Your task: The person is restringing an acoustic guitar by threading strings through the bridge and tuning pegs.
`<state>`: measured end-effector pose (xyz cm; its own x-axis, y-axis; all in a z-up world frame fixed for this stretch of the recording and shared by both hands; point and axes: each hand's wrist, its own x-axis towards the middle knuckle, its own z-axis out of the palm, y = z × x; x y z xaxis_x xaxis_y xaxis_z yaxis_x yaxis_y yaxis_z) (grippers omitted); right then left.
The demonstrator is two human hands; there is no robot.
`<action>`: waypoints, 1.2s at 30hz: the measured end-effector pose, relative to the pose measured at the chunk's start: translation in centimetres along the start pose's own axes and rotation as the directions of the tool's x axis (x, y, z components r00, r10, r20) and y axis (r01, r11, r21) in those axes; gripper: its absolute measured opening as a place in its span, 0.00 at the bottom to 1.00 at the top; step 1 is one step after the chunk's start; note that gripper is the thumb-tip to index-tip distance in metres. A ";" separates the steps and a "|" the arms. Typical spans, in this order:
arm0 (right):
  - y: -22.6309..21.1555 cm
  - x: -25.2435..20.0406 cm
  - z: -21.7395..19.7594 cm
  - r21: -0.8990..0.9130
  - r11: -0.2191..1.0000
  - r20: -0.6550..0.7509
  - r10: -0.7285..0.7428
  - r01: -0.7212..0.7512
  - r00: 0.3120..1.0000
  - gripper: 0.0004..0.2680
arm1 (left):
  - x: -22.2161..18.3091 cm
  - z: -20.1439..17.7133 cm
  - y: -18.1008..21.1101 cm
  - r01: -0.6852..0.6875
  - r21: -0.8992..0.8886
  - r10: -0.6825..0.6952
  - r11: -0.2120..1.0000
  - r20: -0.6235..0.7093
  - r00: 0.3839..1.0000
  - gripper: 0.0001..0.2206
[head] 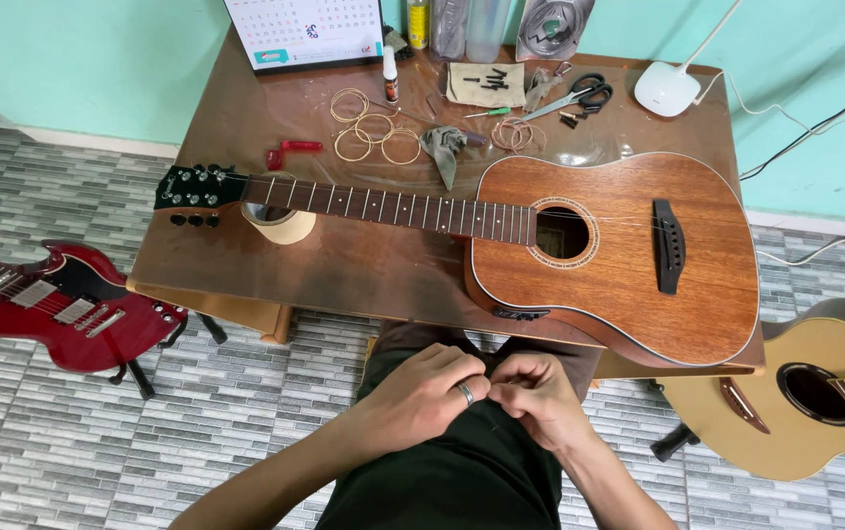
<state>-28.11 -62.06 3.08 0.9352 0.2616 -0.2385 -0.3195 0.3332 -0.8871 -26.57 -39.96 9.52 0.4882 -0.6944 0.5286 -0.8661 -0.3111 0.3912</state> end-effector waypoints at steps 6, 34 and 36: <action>0.1 -1.3 1.6 0.050 0.970 -0.068 -0.236 0.240 0.969 0.03 | 1.0 0.5 1.4 0.166 -0.579 -0.330 0.798 -0.190 0.925 0.03; -4.8 -3.3 3.2 -0.550 0.508 0.310 -0.613 0.663 0.727 0.02 | 1.1 -0.8 2.2 0.646 -0.727 -0.568 0.232 0.438 0.697 0.03; -4.2 -2.9 2.4 -0.400 0.621 0.100 -0.702 0.675 0.705 0.01 | 2.7 -2.0 3.0 0.347 -0.910 -0.550 0.225 0.175 0.816 0.05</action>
